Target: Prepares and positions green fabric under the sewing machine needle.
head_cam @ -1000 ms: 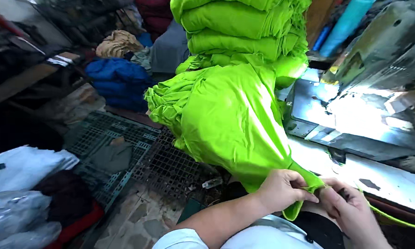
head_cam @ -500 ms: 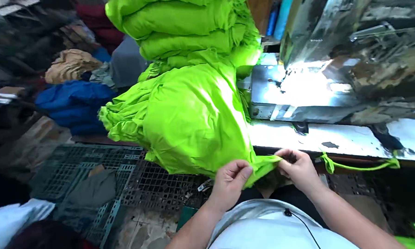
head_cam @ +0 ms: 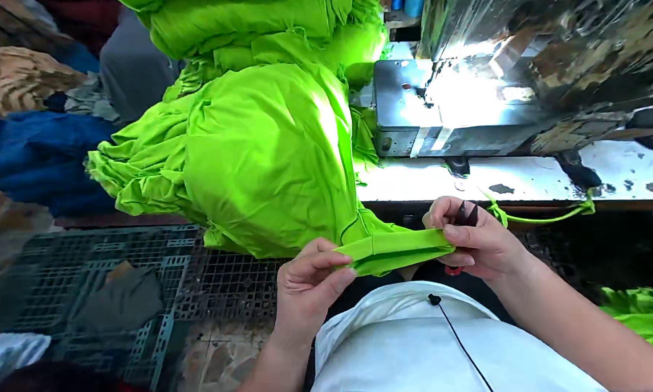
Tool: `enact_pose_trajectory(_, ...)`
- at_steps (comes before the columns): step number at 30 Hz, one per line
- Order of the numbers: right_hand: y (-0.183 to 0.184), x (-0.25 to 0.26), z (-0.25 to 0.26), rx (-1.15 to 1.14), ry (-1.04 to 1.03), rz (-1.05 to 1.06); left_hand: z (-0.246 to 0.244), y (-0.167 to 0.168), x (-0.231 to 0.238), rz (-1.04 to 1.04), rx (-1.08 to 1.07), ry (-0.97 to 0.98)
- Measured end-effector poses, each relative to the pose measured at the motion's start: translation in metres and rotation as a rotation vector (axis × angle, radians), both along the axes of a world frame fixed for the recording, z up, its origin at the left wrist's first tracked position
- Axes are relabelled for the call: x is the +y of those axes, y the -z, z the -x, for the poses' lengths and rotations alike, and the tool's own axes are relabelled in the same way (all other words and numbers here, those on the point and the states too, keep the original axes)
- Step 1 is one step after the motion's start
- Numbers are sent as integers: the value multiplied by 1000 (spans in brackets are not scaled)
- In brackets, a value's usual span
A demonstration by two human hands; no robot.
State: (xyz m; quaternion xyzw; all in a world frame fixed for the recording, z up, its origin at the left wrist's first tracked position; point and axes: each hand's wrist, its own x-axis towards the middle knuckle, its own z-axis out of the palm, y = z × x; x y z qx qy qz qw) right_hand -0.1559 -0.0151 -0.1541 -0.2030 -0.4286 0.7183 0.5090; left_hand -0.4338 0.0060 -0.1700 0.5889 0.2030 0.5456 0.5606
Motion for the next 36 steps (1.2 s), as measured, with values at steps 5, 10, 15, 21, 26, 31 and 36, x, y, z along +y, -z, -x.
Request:
enact_pose_trajectory(5, -9, -7, 6, -389, 239, -259, -4, 6, -8, -381, 301, -433)
enact_pose_trajectory(10, -13, -5, 11, -799, 402, -575, -6, 16, -4, -625, 414, -632)
enact_pose_trajectory(15, -12, 16, 22, -1142, 637, -980, -32, 27, 12, -198, 199, -573)
enact_pose_trajectory(21, -57, 45, 40, -996, 915, -1191, -78, -94, 96, -671, 89, -555)
enact_pose_trajectory(26, -43, 64, 8, -1104, 770, -418, -145, -123, 186, -1237, 556, -281)
enact_pose_trajectory(31, -13, 65, -24, -718, 520, 96, -175, -71, 224, -776, 1040, -107)
enact_pose_trajectory(36, -25, 73, -46, -507, 471, 207, -204, -96, 228, -424, 1315, -110)
